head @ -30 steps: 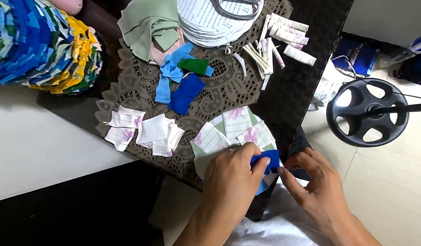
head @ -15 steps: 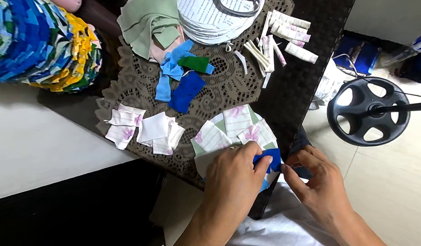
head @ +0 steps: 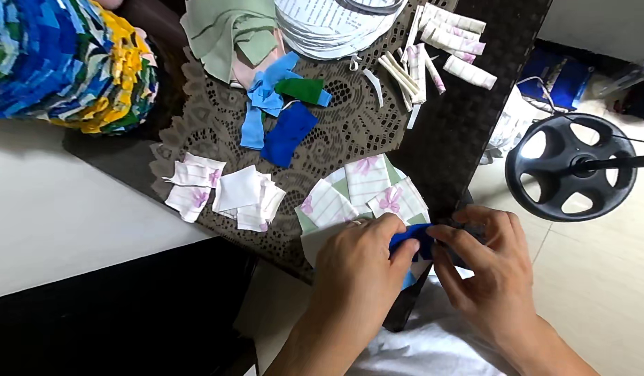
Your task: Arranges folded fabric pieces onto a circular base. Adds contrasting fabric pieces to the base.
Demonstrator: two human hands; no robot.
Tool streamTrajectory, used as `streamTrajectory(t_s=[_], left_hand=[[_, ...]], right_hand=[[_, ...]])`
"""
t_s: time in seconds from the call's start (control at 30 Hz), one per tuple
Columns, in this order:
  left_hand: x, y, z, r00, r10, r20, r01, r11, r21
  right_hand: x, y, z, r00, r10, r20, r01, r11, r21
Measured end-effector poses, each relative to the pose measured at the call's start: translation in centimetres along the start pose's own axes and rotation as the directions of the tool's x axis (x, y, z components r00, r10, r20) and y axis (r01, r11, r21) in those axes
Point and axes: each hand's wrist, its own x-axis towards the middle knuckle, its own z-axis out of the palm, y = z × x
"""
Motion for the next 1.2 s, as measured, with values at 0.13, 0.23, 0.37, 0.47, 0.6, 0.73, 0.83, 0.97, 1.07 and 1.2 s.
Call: streamTrajectory(t_s=[0.13, 0.23, 0.37, 0.47, 0.6, 0.73, 0.83, 0.97, 1.07, 1.2], left_hand=[[-0.6, -1.4, -1.3, 0.996, -0.049, 0.076, 0.061, 0.984, -0.166], [-0.8, -1.7, -1.8, 0.986, -0.114, 0.121, 0.138, 0.968, -0.209], [-0.9, -1.6, -1.4, 0.984, -0.16, 0.08, 0.17, 0.975, -0.146], [-1.0, -1.4, -1.3, 0.984, -0.168, 0.05, 0.169, 0.986, -0.006], [-1.4, -0.9, -2.2, 0.98, -0.201, -0.001, 0.199, 0.97, 0.138], [-1.6, -1.0, -1.8, 0.989, -0.015, -0.148, 0.034, 0.991, 0.131], [-1.6, -1.3, 0.0, 0.967, 0.144, -0.211, -0.135, 0.989, 0.057], [-0.8, -0.9, 2.8, 0.965, 0.229, -0.13, -0.212, 0.968, 0.134], [-0.3, -0.7, 4.0, 0.972, 0.216, -0.089, -0.192, 0.957, 0.217], [-0.1, -1.0, 5.1, 0.972, 0.215, -0.092, -0.18, 0.94, 0.289]], right_hand=[[-0.1, 0.2, 0.1, 1.0, 0.016, 0.004, -0.016, 0.999, 0.029], [-0.1, 0.2, 0.1, 1.0, 0.013, 0.006, -0.013, 0.999, 0.029], [-0.2, 0.2, 0.1, 1.0, 0.007, 0.003, -0.007, 1.0, 0.022], [-0.1, 0.2, 0.1, 1.0, -0.001, 0.0, 0.001, 1.0, 0.007], [-0.1, 0.1, 0.1, 1.0, -0.003, 0.004, 0.003, 1.0, -0.007], [-0.3, 0.4, -0.4, 0.999, 0.035, -0.023, -0.031, 0.991, 0.13], [-0.3, 1.2, -1.6, 0.988, 0.124, -0.086, -0.093, 0.949, 0.3], [-0.4, 2.9, -2.3, 0.969, 0.214, -0.122, -0.155, 0.914, 0.374], [-0.7, 3.3, -2.1, 0.966, 0.234, -0.11, -0.179, 0.913, 0.367], [-0.9, 3.3, -1.7, 0.966, 0.243, -0.09, -0.199, 0.917, 0.344]])
